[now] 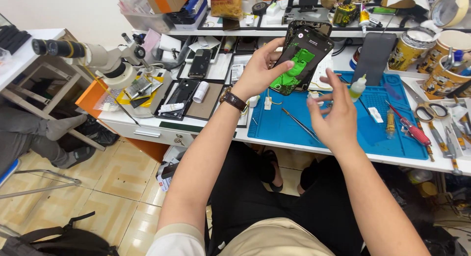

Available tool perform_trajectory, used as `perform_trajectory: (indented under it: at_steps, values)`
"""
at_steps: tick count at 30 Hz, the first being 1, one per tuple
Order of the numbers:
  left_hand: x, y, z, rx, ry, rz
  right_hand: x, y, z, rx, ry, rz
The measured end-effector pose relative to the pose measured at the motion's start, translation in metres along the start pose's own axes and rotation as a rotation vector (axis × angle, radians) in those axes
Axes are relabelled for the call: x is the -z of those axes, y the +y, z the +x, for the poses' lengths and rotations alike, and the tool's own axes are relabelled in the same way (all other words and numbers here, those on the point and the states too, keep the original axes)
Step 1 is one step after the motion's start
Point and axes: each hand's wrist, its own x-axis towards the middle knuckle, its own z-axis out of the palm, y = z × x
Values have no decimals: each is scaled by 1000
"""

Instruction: Testing the touchscreen and disassembling the screen assembly of a smartphone using a precision tool

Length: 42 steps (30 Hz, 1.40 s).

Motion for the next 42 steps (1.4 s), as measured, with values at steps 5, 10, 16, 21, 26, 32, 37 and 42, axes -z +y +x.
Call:
perform_trajectory:
  at_steps: [5, 10, 16, 21, 26, 32, 37, 42]
  values:
    - [-17, -12, 1, 65, 53, -42, -4, -8, -1, -36, -22, 82]
    - [-27, -17, -3, 77, 65, -57, -17, 0, -6, -55, 14, 77]
    - [-45, -23, -15, -4, 158, -160, -12, 9, -6, 13, -15, 11]
    - [-47, -32, -15, -48, 184, -239, -8, 10, -5, 93, 1, -21]
    - [-41, -24, -13, 23, 174, -212, -6, 10, -6, 82, -5, -12]
    - [-32, -17, -18, -17, 123, -216, 1, -1, -7, 56, -47, -25]
    - [-32, -14, -23, -54, 131, -142, 5, -3, -8, 97, -65, -19]
    - [-37, -9, -25, -1, 155, -119, 8, 1, -11, 106, -72, -15]
